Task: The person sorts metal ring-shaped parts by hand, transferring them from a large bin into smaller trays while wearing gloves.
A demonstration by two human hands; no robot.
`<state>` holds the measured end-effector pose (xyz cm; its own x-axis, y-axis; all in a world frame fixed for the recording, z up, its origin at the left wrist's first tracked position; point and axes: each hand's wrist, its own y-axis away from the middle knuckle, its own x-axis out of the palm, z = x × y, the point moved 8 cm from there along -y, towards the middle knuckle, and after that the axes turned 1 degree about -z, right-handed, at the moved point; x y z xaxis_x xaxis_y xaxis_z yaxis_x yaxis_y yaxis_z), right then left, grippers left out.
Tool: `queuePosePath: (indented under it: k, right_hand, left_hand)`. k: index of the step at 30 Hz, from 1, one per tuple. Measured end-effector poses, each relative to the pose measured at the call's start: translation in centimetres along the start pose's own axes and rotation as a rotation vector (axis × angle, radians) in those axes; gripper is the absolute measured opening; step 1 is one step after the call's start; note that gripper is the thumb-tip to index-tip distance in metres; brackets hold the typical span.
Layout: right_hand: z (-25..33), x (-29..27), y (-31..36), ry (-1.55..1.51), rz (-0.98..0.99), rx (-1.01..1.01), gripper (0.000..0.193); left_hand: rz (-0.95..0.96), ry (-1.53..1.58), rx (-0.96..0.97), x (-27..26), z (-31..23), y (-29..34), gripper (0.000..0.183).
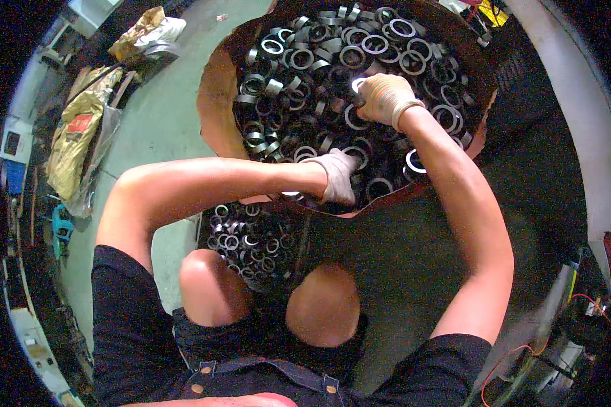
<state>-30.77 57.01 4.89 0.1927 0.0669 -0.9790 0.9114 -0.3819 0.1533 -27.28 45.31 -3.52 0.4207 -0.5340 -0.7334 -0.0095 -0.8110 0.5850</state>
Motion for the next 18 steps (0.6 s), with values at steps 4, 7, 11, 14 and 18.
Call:
queuePosePath:
  k: [4, 7, 11, 14, 18]
  right_hand:
    - [0.0, 0.0, -0.3, 0.0, 0.005, -0.017, 0.035]
    - [-0.1, 0.1, -0.4, -0.015, -0.017, -0.032, 0.034]
    - [-0.3, 0.5, -0.6, -0.028, -0.031, -0.028, 0.034]
    - [-0.6, 0.3, -0.4, -0.027, -0.017, -0.003, 0.035]
    - [-0.5, 0.2, -0.1, 0.011, 0.049, 0.032, 0.038]
  left_hand:
    - [-0.126, 0.096, 0.128, 0.5, 1.4, -0.8, 0.059]
    - [-0.072, -0.026, 0.043, 1.8, 1.8, -2.7, 0.057]
    - [-0.249, -0.063, 0.02, 2.1, 2.6, -3.6, 0.044]
    - [-0.302, 0.005, 0.028, 0.7, 1.4, -2.1, 0.038]
    - [-0.309, -0.074, 0.002, 1.2, 1.7, -3.1, 0.037]
